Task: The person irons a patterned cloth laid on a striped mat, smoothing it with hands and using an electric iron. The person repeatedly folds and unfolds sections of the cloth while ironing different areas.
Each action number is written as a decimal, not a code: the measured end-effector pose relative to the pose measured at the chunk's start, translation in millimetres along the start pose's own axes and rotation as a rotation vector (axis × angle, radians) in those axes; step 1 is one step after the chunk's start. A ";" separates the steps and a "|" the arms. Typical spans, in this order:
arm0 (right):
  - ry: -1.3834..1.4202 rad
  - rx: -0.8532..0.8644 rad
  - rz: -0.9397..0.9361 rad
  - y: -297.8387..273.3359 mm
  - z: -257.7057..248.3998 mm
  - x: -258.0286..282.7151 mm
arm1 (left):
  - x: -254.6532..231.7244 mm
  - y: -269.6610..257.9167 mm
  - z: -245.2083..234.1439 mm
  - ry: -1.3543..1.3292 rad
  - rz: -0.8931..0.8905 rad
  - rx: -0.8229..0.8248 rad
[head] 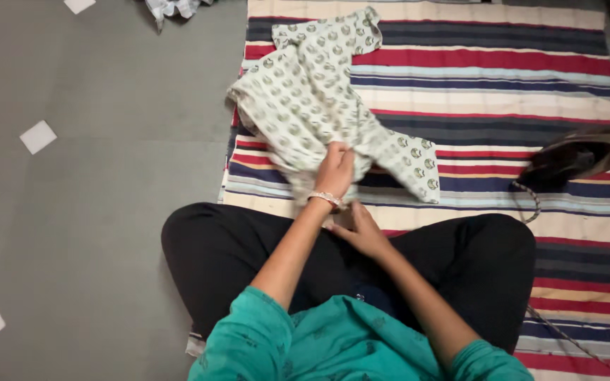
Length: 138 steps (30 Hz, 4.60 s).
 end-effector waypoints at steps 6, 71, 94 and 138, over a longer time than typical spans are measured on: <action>0.227 -0.603 -0.091 43.7 8.9 -46.7 | -87.6 -19.7 -39.3 -1.082 -0.307 0.333; 1.124 -0.131 -0.101 71.9 -236.8 181.9 | -112.3 31.6 -78.2 -1.107 -0.341 -0.129; -0.630 -0.913 -0.865 42.4 -239.3 239.1 | -147.2 33.9 -219.7 0.276 0.687 -0.701; -0.943 -0.235 0.591 44.0 -195.3 37.9 | 25.8 11.0 -102.1 0.856 -0.529 0.064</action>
Point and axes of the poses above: each hand's wrist, its own y-axis towards the middle knuckle, its own z-axis out of the palm, x = y × z, the point moved 1 cm from there along y, towards the middle knuckle, and after that the axes turned 13 degrees about y, right-handed, at the moved point
